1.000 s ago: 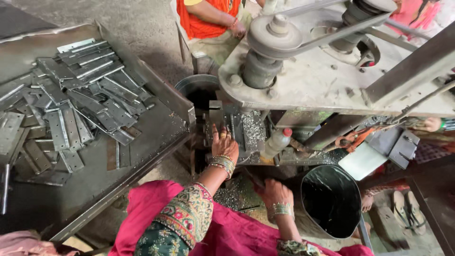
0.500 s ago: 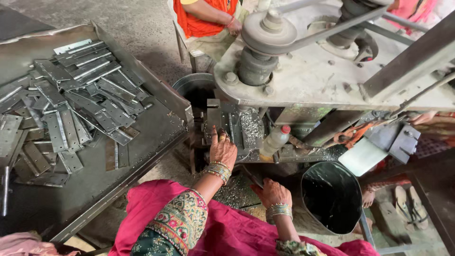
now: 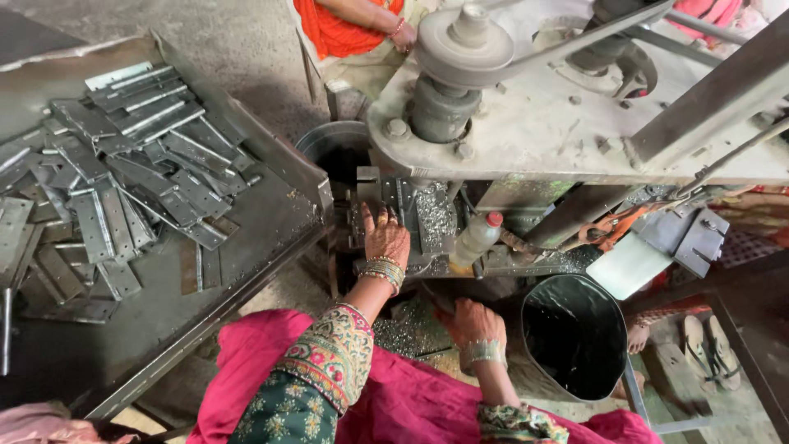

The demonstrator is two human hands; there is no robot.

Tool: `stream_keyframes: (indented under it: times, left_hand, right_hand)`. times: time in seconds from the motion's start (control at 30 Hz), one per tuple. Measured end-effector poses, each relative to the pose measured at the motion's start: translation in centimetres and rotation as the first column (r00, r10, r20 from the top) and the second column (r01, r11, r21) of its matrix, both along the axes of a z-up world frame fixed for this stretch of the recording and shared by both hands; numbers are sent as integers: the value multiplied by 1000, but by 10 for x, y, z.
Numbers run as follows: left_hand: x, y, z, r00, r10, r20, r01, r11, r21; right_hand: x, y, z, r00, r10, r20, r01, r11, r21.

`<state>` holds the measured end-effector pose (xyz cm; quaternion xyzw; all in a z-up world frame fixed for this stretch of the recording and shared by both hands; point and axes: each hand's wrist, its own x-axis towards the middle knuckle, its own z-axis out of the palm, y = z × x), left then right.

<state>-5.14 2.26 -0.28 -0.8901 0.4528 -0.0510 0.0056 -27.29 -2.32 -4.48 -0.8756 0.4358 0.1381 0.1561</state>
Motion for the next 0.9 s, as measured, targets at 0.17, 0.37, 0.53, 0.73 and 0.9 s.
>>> stream_keyframes:
  times: [0.17, 0.37, 0.53, 0.73, 0.9]
  left_hand:
    - [4, -1, -8, 999, -22, 47, 26, 996, -87]
    - [23, -13, 10, 994, -12, 108, 3, 997, 82]
    - [39, -30, 10, 992, 52, 116, -62, 995, 84]
    - [50, -32, -12, 975, 121, 188, -82, 976, -201]
    - [56, -9, -11, 984, 147, -97, -167, 953, -254]
  right_hand:
    - [-19, 13, -40, 987, -155, 33, 151, 984, 99]
    - [-1, 3, -7, 997, -63, -46, 62, 998, -10]
    - [-6, -5, -19, 1000, -25, -11, 25, 999, 30]
    - [-17, -1, -78, 999, -29, 43, 24, 992, 122]
    - [-37, 5, -56, 988, -81, 131, 68, 992, 106]
